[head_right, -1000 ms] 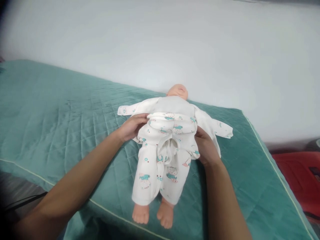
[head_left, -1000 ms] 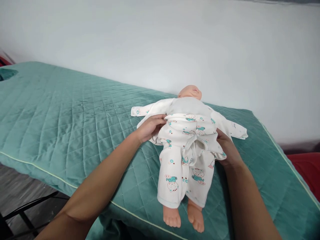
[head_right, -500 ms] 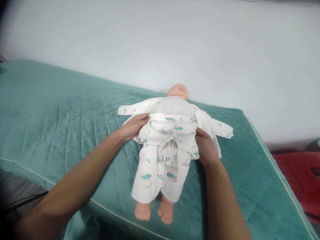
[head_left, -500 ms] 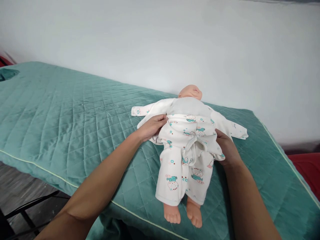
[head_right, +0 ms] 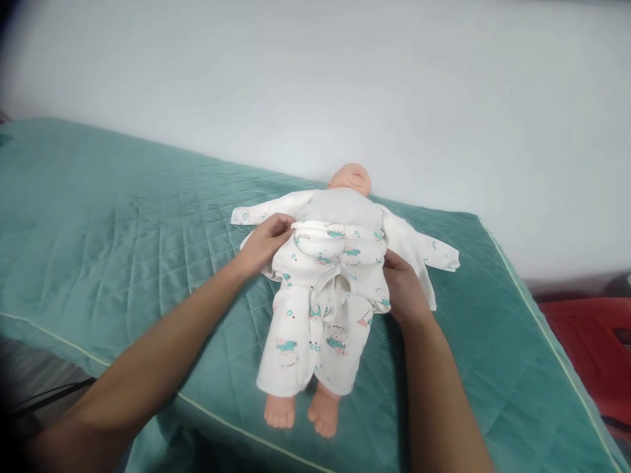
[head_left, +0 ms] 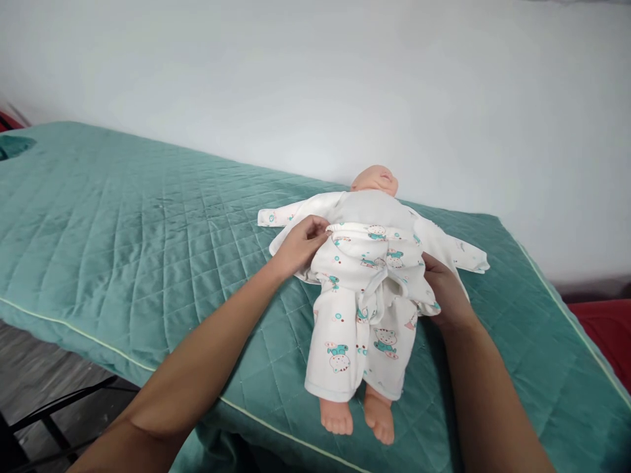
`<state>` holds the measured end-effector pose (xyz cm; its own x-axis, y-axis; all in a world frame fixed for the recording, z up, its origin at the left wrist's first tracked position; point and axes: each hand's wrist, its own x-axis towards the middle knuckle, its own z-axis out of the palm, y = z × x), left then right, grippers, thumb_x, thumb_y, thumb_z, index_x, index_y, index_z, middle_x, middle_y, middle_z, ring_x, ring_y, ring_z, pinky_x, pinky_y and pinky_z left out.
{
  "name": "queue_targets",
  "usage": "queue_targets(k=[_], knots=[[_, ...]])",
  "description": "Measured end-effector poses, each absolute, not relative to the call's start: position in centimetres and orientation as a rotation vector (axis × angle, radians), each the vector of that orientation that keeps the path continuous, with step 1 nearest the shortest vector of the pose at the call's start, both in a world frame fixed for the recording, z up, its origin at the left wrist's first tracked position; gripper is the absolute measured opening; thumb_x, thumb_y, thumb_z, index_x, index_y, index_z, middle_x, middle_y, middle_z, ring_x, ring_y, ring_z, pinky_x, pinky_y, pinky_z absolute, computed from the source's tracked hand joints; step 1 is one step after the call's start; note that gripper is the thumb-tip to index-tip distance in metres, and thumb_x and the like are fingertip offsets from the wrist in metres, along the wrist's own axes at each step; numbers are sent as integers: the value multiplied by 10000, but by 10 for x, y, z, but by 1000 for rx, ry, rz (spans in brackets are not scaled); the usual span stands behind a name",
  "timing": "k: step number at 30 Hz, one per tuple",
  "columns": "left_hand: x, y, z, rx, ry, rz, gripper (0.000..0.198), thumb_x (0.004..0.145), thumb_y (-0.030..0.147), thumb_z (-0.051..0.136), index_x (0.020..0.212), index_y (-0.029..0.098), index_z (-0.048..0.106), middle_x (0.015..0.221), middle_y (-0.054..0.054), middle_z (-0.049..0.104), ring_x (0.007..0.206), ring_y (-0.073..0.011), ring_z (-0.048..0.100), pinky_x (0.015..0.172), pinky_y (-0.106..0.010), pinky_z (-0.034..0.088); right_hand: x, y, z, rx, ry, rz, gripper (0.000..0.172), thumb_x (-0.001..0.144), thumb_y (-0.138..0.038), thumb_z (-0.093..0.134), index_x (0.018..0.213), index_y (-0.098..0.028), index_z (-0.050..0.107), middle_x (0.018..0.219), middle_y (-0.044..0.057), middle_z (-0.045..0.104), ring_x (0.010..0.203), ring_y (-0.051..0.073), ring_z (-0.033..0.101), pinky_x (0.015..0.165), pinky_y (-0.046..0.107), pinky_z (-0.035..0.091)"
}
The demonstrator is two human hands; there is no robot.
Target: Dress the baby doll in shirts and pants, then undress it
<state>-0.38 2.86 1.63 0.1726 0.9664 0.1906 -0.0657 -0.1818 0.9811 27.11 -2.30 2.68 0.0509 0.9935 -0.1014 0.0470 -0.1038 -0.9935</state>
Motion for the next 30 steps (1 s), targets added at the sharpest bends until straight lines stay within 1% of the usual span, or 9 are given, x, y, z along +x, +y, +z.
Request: queue_targets(k=[3,5,10,13,19,22,25,28,30], knots=[[-4,27,20,1584,975,1405,184,841,289,690,1004,205,668,1031,-42,639,970,-175,586,897,-297,476,268,-24,30,-1342,-1149,1223,413,654,-253,752,1066,-284,772,941,20,812,903,318,765,697,406,620],[-5,26,22,1727,974,1417,158,873,279,655,1012,219,701,1080,-59,650,1044,-197,586,953,-322,468,266,-25,31,-1346,-1173,1216,434,676,-282,767,1110,-273,763,946,29,812,912,316,764,710,407,624],[-5,24,25,1863,987,1357,176,942,300,579,992,226,730,1038,-64,681,1012,-209,603,938,-334,461,264,-26,34,-1363,-1236,1177,446,710,-343,789,1148,-270,752,958,33,808,902,308,761,719,407,628],[-5,23,27,1861,975,1356,188,949,311,574,993,219,733,1034,-67,688,1005,-210,611,932,-330,458,263,-27,35,-1371,-1244,1153,421,702,-350,803,1112,-269,760,966,28,806,895,302,754,732,406,622],[-5,24,25,1833,983,1359,194,949,338,576,982,219,725,1045,-67,697,1017,-212,615,958,-334,457,262,-28,35,-1437,-1345,974,351,696,-356,816,1027,-256,757,1026,28,793,955,289,718,828,393,579],[-4,23,23,1811,988,1395,177,943,337,582,977,220,710,1061,-67,688,1047,-211,609,974,-338,461,265,-25,32,-1522,-1355,865,323,669,-374,825,953,-254,729,963,27,784,878,268,695,756,365,558],[-3,23,22,1762,973,1451,172,940,345,595,1004,223,698,1104,-72,668,1092,-210,597,974,-336,473,267,-23,29,-1557,-1356,828,325,637,-376,837,906,-269,688,921,24,767,799,250,669,693,349,535],[-3,24,22,1748,914,1499,169,931,339,623,1033,229,700,1153,-75,647,1143,-210,583,991,-342,473,268,-21,27,-1568,-1340,809,316,632,-346,831,889,-283,658,918,22,752,799,247,661,714,353,529],[-3,24,22,1784,867,1477,159,922,325,642,1033,231,708,1150,-76,646,1147,-211,584,1010,-353,466,269,-20,25,-1592,-1318,761,292,646,-313,810,890,-286,652,899,18,742,821,246,659,745,355,526]])
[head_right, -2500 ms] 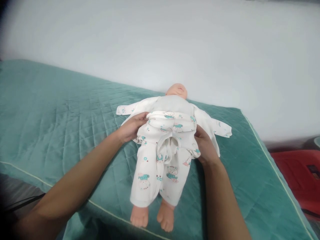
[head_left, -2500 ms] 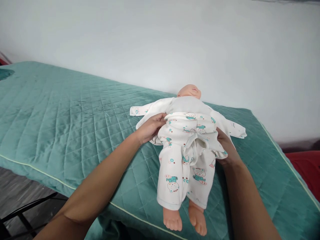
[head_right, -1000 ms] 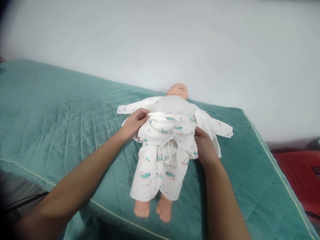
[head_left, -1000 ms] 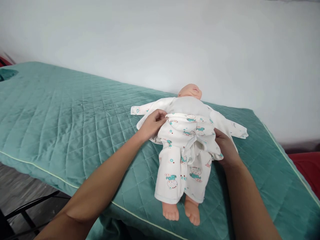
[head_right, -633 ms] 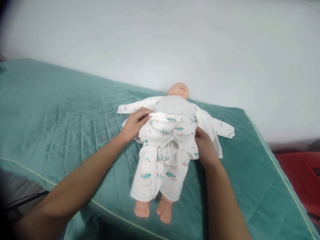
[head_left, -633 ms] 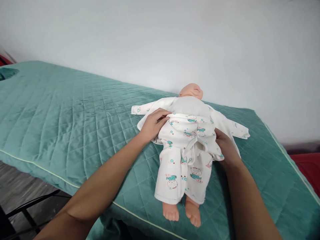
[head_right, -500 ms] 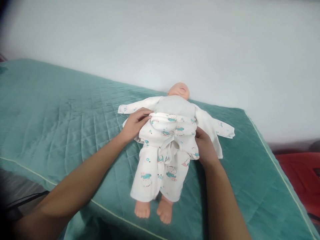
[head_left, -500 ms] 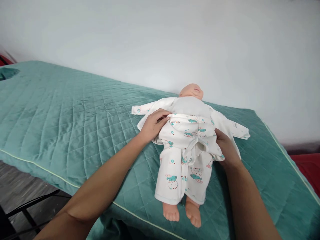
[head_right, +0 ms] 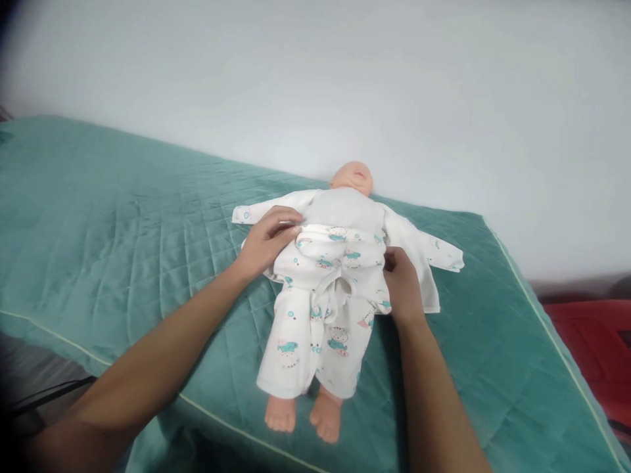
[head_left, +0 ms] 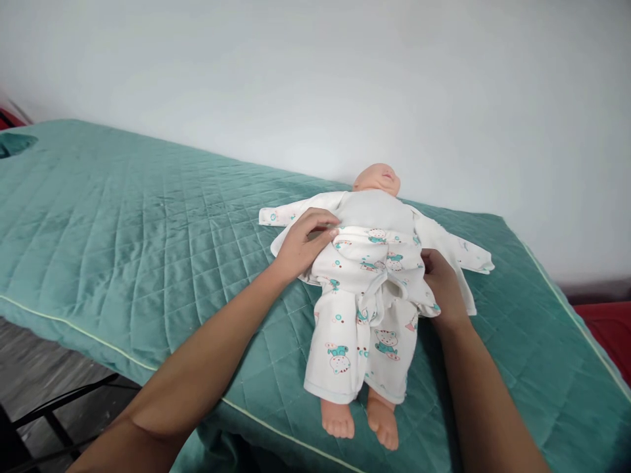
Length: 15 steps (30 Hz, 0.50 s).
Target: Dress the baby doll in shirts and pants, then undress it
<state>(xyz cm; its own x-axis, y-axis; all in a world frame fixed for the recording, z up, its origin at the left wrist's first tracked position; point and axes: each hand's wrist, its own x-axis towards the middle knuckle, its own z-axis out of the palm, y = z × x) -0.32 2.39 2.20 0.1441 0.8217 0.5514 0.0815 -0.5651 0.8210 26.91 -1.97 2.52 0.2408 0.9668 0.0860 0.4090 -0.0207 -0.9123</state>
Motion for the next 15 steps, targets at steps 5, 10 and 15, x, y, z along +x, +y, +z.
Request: queue_targets(k=[5,10,15], knots=[[-3,23,26,1906,914,1388,147,888,322,704,1014,249,720,1141,-67,653,1158,-225,568,1079,-391,405,272,-16,22,-1591,-1252,621,194,704,-259,741,872,-276,644,865,9,700,847,225,646,768,347,497],[-4,22,28,2028,966,1391,135,866,324,737,983,261,721,1150,-53,652,1219,-246,525,1142,-417,318,265,-20,28,-1401,-1142,502,180,785,-373,756,893,-254,674,898,22,680,853,202,628,798,350,498],[-2,28,25,2065,877,1328,130,887,323,698,979,232,680,1142,-65,646,1144,-228,562,1037,-385,414,253,-18,36,-1247,-1319,540,190,809,-402,756,928,-265,700,991,30,667,937,207,615,880,366,520]])
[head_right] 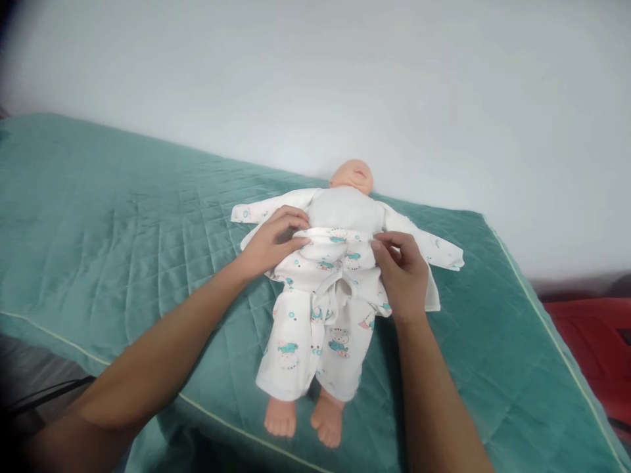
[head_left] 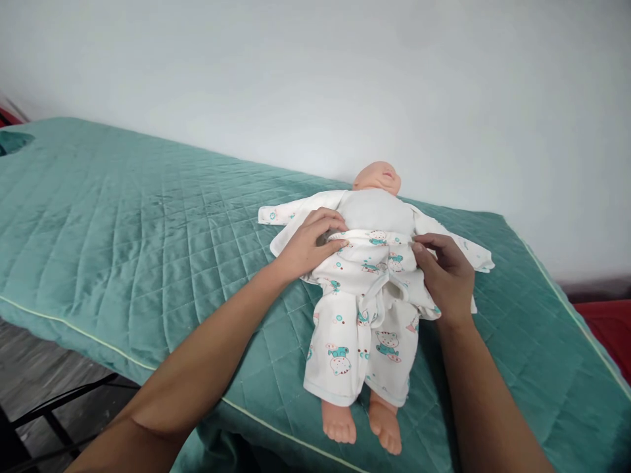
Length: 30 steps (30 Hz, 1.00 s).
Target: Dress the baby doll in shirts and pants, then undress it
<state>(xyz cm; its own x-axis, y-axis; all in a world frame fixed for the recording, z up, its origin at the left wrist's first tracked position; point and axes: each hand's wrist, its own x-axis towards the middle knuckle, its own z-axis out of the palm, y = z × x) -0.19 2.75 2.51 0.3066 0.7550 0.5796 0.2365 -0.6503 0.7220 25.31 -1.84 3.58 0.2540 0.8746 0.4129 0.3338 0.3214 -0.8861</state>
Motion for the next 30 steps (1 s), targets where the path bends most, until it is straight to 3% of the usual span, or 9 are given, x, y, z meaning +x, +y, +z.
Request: queue_targets(k=[5,12,15,19,23,26,30], knots=[[2,33,26,2038,813,1233,120,899,313,658,887,204,611,1011,-44,655,937,-176,579,793,-303,442,254,-7,40,-1159,-1576,566,209,815,-356,764,992,-280,683,1080,26,610,1075,221,581,1013,416,461],[4,40,40,2031,932,1042,211,952,371,550,837,194,564,763,25,580,720,-133,507,687,-277,364,269,7,45,-1224,-1910,494,230,818,-399,764,886,-267,588,1030,31,514,1029,236,520,968,425,435],[5,48,45,2080,1009,968,233,959,375,521,813,194,539,751,31,560,715,-136,494,673,-277,335,267,8,43,-1179,-1976,413,202,883,-424,694,833,-259,588,1041,46,491,1064,250,494,982,436,414],[10,64,50,2153,1069,887,213,970,385,491,858,205,520,817,12,595,775,-166,514,702,-292,339,261,9,42,-1167,-1931,404,201,931,-420,630,838,-250,579,1034,47,527,1027,236,517,899,387,431],[20,79,55,2126,1064,870,205,991,374,438,878,207,480,865,-15,601,838,-191,526,752,-307,360,259,21,46,-1328,-1826,476,223,929,-430,612,820,-242,564,820,-5,551,780,181,495,748,327,409],[24,86,57,2028,1053,852,228,991,367,441,837,202,471,868,-19,586,844,-184,517,763,-302,367,262,35,47,-1476,-1719,502,297,899,-471,634,744,-236,539,694,-37,467,681,152,412,674,301,360],[22,88,54,1754,972,871,252,964,392,517,815,190,501,819,5,536,750,-142,467,693,-276,346,263,46,46,-1487,-1562,670,307,845,-519,679,765,-246,565,666,-42,504,651,149,434,619,288,353]])
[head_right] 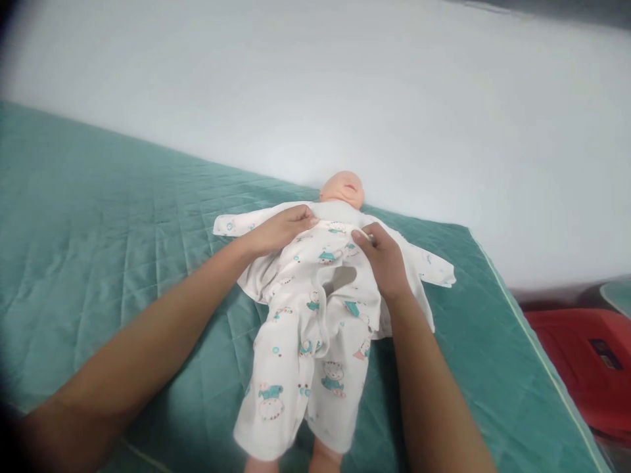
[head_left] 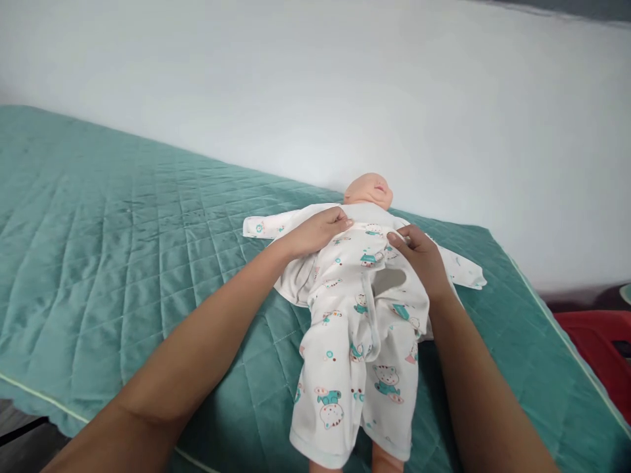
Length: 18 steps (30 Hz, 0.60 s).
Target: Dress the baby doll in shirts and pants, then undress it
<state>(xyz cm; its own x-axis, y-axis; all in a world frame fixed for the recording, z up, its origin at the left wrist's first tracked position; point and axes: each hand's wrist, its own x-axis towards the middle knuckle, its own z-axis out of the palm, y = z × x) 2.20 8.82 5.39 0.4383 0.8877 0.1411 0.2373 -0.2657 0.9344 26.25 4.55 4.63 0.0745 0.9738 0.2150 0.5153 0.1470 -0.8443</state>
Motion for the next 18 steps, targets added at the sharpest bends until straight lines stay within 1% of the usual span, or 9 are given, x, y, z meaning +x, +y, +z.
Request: queue_targets(k=[2,4,7,11,14,16,18], knots=[[19,88,51,1551,905,860,269,929,420,580,814,184,523,781,18,516,691,-121,437,653,-264,328,260,44,49,-1460,-1434,841,318,804,-537,716,785,-252,578,654,-41,546,618,149,461,580,285,355],[16,88,48,1376,845,856,285,882,437,651,821,176,554,768,22,526,665,-108,431,638,-256,324,257,39,52,-1428,-1303,975,340,755,-537,761,787,-251,580,662,-36,588,601,147,487,559,281,362],[11,87,47,1266,804,874,299,819,428,732,825,166,588,770,21,542,661,-96,438,627,-246,322,255,33,57,-1386,-1175,1055,366,704,-518,811,777,-248,575,674,-37,603,606,142,509,565,277,386],[1,87,48,1315,848,878,308,777,417,776,804,167,598,738,30,521,635,-86,409,594,-238,288,259,32,55,-1311,-1098,1119,373,699,-517,825,781,-258,569,673,-52,585,602,138,511,571,276,410],[-9,87,48,1390,866,841,307,757,423,786,853,171,639,778,11,568,662,-100,446,602,-241,303,266,35,49,-1262,-1057,1151,405,665,-522,846,748,-258,550,651,-56,562,580,137,497,560,280,420],[-16,86,49,1463,867,779,303,759,428,779,868,174,654,783,4,576,670,-108,458,603,-246,307,270,36,47,-1237,-1039,1142,417,643,-508,860,714,-252,539,639,-57,539,566,130,479,547,279,416],[-21,84,50,1544,855,699,288,779,435,755,823,175,640,747,11,544,651,-108,439,593,-250,291,273,37,45,-1238,-1037,1130,410,643,-492,862,686,-247,536,631,-55,522,551,124,455,533,279,403]])
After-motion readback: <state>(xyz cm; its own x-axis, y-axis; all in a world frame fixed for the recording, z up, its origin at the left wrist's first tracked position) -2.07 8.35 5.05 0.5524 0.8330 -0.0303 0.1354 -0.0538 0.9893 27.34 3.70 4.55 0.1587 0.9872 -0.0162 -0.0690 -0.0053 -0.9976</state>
